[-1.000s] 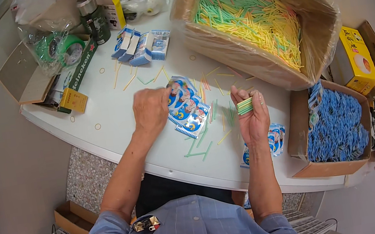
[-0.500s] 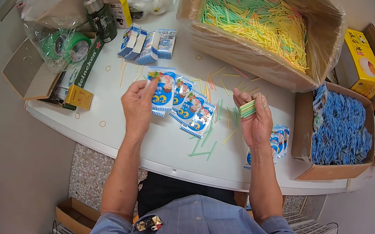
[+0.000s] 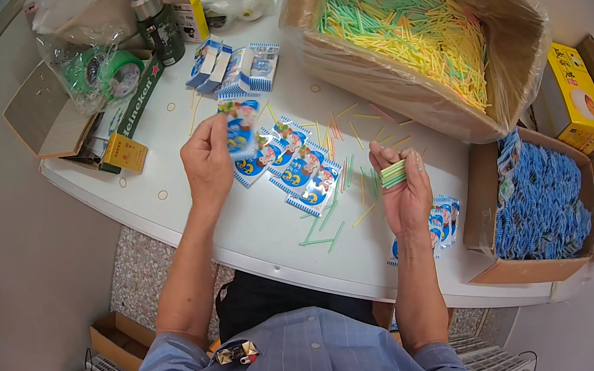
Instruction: Packaging small blue packets by inserting several green and yellow plastic sticks into them before placing the finished packets into a collection box.
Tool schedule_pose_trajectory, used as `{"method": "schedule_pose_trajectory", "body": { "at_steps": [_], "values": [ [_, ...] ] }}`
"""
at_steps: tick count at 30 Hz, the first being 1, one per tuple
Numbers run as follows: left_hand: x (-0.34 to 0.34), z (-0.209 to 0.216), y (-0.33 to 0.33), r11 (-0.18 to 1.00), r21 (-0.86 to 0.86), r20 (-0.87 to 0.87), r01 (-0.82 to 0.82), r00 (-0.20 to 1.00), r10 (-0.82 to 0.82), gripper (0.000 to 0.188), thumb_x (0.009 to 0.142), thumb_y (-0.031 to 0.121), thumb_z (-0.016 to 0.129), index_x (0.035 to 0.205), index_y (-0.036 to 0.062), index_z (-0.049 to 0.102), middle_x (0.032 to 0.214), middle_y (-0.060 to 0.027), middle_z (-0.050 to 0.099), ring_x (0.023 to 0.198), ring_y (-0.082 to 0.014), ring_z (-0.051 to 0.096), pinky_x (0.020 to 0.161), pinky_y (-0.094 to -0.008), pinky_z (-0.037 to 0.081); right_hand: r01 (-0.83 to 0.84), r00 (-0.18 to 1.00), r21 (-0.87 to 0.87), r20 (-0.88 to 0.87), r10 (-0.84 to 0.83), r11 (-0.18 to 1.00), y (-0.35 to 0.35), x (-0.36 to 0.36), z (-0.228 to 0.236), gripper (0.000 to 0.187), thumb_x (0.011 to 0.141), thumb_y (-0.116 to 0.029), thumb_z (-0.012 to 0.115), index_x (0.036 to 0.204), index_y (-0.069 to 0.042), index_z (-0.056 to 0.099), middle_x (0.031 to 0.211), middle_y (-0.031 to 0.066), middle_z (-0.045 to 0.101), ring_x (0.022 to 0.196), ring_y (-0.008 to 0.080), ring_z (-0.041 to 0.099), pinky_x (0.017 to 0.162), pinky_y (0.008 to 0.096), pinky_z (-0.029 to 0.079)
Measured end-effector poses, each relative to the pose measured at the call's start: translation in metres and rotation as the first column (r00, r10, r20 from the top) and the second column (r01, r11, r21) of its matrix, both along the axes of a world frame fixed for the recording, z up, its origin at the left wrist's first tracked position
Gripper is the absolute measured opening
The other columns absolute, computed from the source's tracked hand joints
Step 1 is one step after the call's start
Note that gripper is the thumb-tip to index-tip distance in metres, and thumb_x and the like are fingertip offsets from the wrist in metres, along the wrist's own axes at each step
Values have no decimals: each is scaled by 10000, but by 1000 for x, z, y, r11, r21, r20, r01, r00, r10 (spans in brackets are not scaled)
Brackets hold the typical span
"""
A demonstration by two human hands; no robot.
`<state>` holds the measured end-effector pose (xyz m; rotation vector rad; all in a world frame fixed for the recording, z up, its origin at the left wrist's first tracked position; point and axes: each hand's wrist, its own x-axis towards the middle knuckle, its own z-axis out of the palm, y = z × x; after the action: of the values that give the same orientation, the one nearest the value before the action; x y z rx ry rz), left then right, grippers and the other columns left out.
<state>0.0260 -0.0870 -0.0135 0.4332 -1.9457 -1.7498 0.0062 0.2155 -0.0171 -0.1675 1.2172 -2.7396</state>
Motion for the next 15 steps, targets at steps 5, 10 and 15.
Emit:
{"method": "schedule_pose_trajectory", "body": {
  "at_steps": [5, 10, 15],
  "values": [
    [14, -3, 46, 710, 683, 70, 171, 952, -297, 182, 958, 153, 682, 1002, -21, 711, 904, -53, 728, 764, -78, 675, 657, -221, 540, -36, 999, -55, -6, 36, 998, -12, -1, 10, 197, 1085, -223, 414, 1080, -80, 549, 1102, 140, 693, 1292, 359, 554, 1172, 504, 355],
    [31, -5, 82, 720, 587, 74, 371, 860, -504, 174, 927, 144, 721, 932, -29, 744, 817, -39, 723, 757, -59, 652, 678, -213, 507, -43, 998, -79, -39, 40, 996, -17, -1, 22, 196, 1085, -224, 411, 1081, -79, 542, 1104, 140, 690, 1289, 361, 556, 1173, 509, 351],
    [40, -6, 92, 855, 123, 135, 504, 845, -518, 164, 956, 126, 686, 948, -33, 725, 796, -13, 701, 723, -36, 586, 633, -213, 476, -21, 996, -103, -92, 12, 995, -15, 2, 36, 201, 1088, -231, 402, 1089, -81, 535, 1105, 151, 686, 1284, 365, 558, 1174, 517, 343]
  ]
}}
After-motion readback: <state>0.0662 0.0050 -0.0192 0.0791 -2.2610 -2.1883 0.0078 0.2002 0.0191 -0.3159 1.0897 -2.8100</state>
